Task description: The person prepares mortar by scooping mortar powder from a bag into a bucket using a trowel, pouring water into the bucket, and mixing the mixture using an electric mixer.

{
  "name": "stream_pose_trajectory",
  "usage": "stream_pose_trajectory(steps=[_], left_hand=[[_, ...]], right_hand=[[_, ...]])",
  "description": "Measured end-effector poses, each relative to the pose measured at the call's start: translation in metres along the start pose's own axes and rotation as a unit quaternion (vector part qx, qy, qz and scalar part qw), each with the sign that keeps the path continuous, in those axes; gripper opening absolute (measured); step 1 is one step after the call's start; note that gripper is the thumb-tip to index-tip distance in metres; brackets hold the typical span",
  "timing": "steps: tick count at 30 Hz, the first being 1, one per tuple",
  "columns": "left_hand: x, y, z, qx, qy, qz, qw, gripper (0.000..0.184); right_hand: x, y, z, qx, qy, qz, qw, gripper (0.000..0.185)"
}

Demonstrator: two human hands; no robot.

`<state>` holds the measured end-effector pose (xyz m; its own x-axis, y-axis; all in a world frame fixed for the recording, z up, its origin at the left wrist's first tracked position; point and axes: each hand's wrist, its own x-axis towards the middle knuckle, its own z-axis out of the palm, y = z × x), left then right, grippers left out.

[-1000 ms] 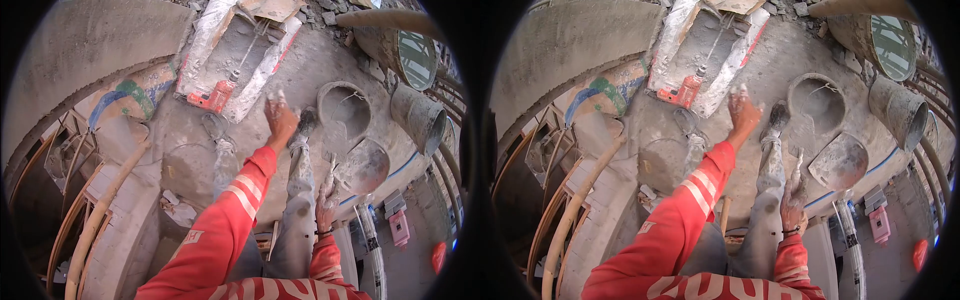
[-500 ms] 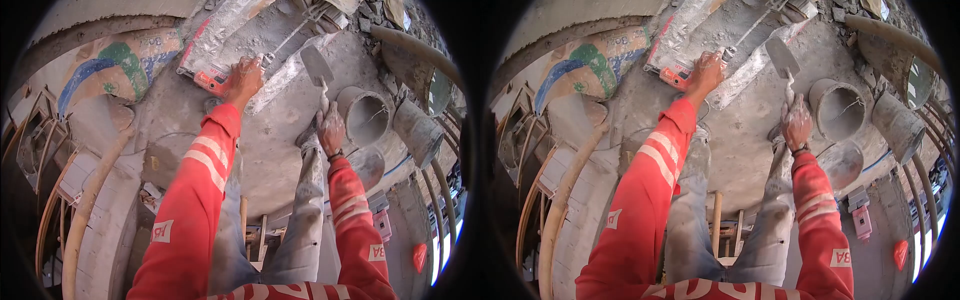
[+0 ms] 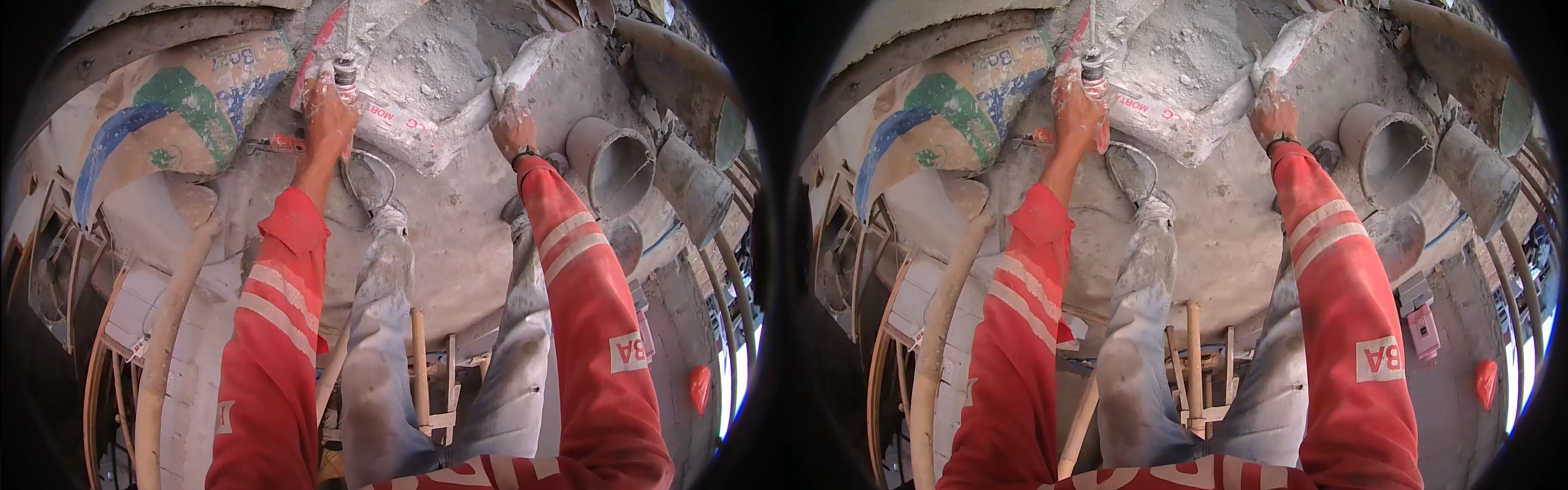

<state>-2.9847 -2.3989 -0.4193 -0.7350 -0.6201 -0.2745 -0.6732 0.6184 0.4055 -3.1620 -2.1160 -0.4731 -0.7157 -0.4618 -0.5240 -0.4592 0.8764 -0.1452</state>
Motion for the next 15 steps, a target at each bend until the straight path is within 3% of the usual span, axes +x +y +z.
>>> stream_pose_trajectory(steps=[2, 3, 8, 11, 13, 15], left_hand=[[0.01, -0.001, 0.009, 0.015, -0.035, 0.006, 0.999, 0.074], [0.012, 0.001, 0.01, 0.013, -0.024, 0.006, 1.0, 0.074], [0.008, 0.005, 0.006, 0.0, 0.02, -0.019, 1.0, 0.075], [0.01, 0.012, -0.008, -0.044, 0.059, -0.057, 0.996, 0.076], [0.009, 0.001, -0.004, -0.043, 0.048, -0.042, 0.997, 0.079], [0.014, -0.014, -0.001, -0.046, 0.034, -0.018, 0.998, 0.089]], right_hand=[[-0.015, 0.002, 0.016, 0.009, 0.024, -0.029, 0.999, 0.059], [-0.022, -0.004, 0.016, 0.026, -0.026, -0.006, 0.999, 0.058], [-0.058, -0.022, 0.059, -0.034, -0.11, -0.132, 0.984, 0.059], [-0.06, -0.049, 0.053, 0.017, -0.167, -0.136, 0.976, 0.057], [-0.062, -0.066, 0.024, 0.056, -0.137, -0.238, 0.96, 0.05], [-0.053, -0.082, 0.006, 0.111, -0.163, -0.202, 0.959, 0.051]])
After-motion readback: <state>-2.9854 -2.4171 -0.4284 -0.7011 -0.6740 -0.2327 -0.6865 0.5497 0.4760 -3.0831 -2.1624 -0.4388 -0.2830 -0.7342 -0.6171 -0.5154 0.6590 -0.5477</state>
